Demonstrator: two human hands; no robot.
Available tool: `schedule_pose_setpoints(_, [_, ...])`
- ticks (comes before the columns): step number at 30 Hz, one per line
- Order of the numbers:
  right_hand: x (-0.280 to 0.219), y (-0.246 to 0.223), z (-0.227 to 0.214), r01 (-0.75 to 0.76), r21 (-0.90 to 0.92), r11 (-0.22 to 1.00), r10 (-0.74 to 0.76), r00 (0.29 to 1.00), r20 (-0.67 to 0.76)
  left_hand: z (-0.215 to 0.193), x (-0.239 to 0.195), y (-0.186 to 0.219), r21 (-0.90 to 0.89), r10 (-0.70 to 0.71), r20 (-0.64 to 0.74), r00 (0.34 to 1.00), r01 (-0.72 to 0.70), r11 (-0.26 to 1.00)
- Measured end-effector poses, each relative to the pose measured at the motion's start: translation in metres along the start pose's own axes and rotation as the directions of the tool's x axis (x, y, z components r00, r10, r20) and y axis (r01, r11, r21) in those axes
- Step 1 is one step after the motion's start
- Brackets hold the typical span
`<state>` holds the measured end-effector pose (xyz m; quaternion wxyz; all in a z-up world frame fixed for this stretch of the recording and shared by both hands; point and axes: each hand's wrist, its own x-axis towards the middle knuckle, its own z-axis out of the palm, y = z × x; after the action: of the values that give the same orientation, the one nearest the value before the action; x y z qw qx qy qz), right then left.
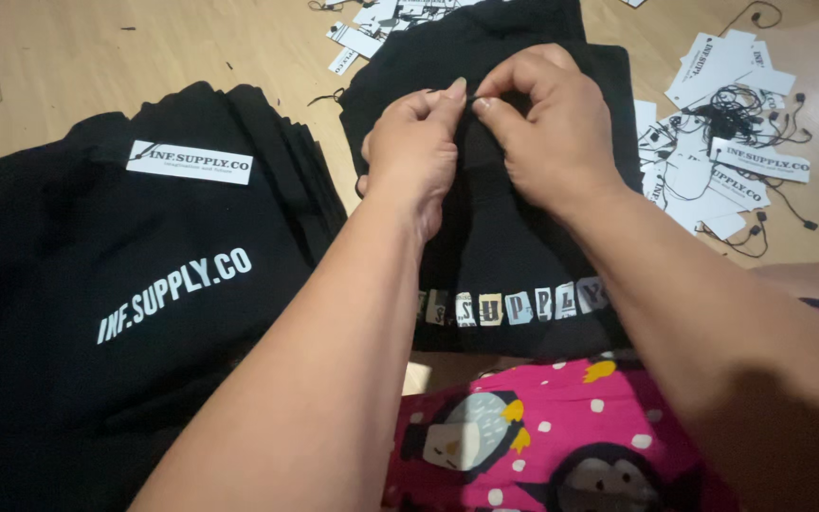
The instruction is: The person attaches white paper tags to a stack of black t-shirts using small black plastic fasteners. They pick up a tag, thread the fastener through the tag and the shirt's collar, and secure it before moving to the next shirt.
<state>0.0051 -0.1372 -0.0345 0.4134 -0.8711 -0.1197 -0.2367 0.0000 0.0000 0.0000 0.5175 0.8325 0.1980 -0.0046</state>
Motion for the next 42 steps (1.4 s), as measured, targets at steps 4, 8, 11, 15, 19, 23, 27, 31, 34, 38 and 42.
schedule_pose_setpoints(4, [0.002,-0.008,-0.005,-0.009,-0.036,0.999,0.01,0.999,0.033,-0.001,-0.001,0.001,-0.021,-0.03,-0.021,0.999,0.03,0.999])
schedule_pose_setpoints(8, [0.004,-0.012,-0.006,-0.021,-0.024,0.999,0.022,0.999,0.04,-0.004,-0.002,0.008,0.0,-0.102,-0.008,0.995,0.102,0.995])
schedule_pose_setpoints(11, [-0.001,-0.02,-0.006,-0.005,-0.085,0.996,0.006,1.0,0.013,-0.001,-0.004,0.009,0.009,-0.135,-0.005,0.991,0.135,0.991])
schedule_pose_setpoints(15, [0.001,-0.021,0.001,0.016,-0.245,0.969,-0.016,1.0,0.002,0.004,-0.002,-0.001,0.019,0.0,-0.049,0.999,0.001,1.0])
schedule_pose_setpoints(19, [0.002,-0.013,0.007,0.098,-0.222,0.97,-0.098,0.995,0.012,0.001,-0.006,-0.003,-0.062,0.0,-0.053,0.999,-0.004,0.998])
schedule_pose_setpoints(23, [-0.005,-0.009,0.006,0.116,0.005,0.993,-0.116,0.991,-0.062,0.001,-0.006,-0.003,-0.131,0.024,-0.07,0.997,-0.033,0.991])
schedule_pose_setpoints(27, [-0.003,-0.011,0.004,0.019,-0.053,0.998,-0.019,1.0,-0.007,0.001,-0.004,-0.007,-0.142,0.053,-0.064,0.997,-0.061,0.988])
schedule_pose_setpoints(31, [0.005,-0.011,0.004,-0.045,-0.143,0.989,0.046,0.999,0.007,0.008,0.0,-0.009,-0.199,0.029,-0.126,0.992,-0.054,0.979])
schedule_pose_setpoints(34, [0.005,-0.009,0.0,0.027,-0.053,0.998,-0.026,0.999,0.025,0.009,0.002,-0.009,-0.18,-0.033,-0.129,0.991,0.009,0.984])
schedule_pose_setpoints(38, [0.003,-0.018,-0.003,-0.063,-0.054,0.997,0.064,0.997,0.033,0.018,0.017,-0.025,-0.47,-0.003,-0.043,0.999,-0.018,0.883])
schedule_pose_setpoints(42, [0.003,-0.029,0.002,-0.12,-0.141,0.983,0.127,0.991,0.04,0.018,0.026,-0.037,-0.694,0.086,-0.016,0.996,-0.073,0.716])
